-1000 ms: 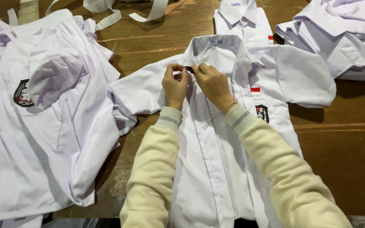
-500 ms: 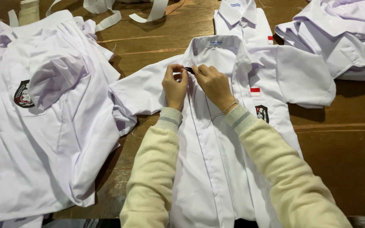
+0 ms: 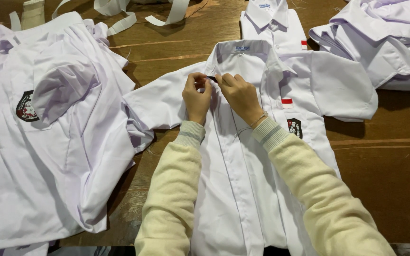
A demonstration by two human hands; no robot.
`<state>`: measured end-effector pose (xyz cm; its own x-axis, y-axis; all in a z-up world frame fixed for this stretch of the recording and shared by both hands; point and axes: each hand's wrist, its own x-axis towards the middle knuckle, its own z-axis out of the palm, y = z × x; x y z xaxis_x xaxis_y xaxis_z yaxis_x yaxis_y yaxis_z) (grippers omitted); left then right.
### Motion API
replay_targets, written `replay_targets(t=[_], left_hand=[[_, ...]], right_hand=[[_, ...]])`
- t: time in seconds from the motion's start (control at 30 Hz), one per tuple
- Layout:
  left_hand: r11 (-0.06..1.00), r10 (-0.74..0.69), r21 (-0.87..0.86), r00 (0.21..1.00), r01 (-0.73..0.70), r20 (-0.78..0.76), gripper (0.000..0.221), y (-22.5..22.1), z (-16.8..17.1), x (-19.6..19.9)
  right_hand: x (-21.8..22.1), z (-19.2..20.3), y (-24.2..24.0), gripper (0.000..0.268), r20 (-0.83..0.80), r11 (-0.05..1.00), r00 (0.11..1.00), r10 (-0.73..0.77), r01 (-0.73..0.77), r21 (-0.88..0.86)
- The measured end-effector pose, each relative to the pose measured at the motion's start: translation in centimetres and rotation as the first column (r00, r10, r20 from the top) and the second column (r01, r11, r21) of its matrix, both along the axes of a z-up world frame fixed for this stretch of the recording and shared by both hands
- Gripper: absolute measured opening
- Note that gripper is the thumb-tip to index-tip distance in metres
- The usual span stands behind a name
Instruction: Trimming loose threads from a white shirt using thread snips and inspecting the garment.
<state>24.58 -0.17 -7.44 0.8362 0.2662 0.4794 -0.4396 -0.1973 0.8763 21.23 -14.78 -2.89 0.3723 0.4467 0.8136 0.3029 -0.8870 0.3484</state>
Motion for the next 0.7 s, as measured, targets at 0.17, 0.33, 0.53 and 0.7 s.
replay_targets(t=[0.17,0.33,0.53,0.7], left_hand=[[1.000,0.004,0.001,1.000,-0.004,0.009,0.019,0.0,0.2,-0.1],[1.000,0.014,-0.013,1.000,-0.014,0.006,0.017,0.1,-0.3,0.3],[0.985,0.049,-0.169,0.996,-0.036,0.069,0.009,-0.1,0.9,-0.5],[0.958,0.118,-0.278,0.982,-0.073,0.149,0.011,0.8,1.7,-0.2]], right_hand=[[0.0,0.0,0.0,0.006,-0.007,1.000,1.000,0.011,-0.011,0.017],[-0.3,0.2,-0.1,0.012,-0.061,0.987,0.996,0.059,-0.049,0.152],[0.5,-0.5,-1.6,0.031,-0.147,0.768,0.917,0.370,-0.214,0.603],[1.4,-2.2,-2.6,0.028,-0.163,0.586,0.862,0.481,-0.178,0.791]])
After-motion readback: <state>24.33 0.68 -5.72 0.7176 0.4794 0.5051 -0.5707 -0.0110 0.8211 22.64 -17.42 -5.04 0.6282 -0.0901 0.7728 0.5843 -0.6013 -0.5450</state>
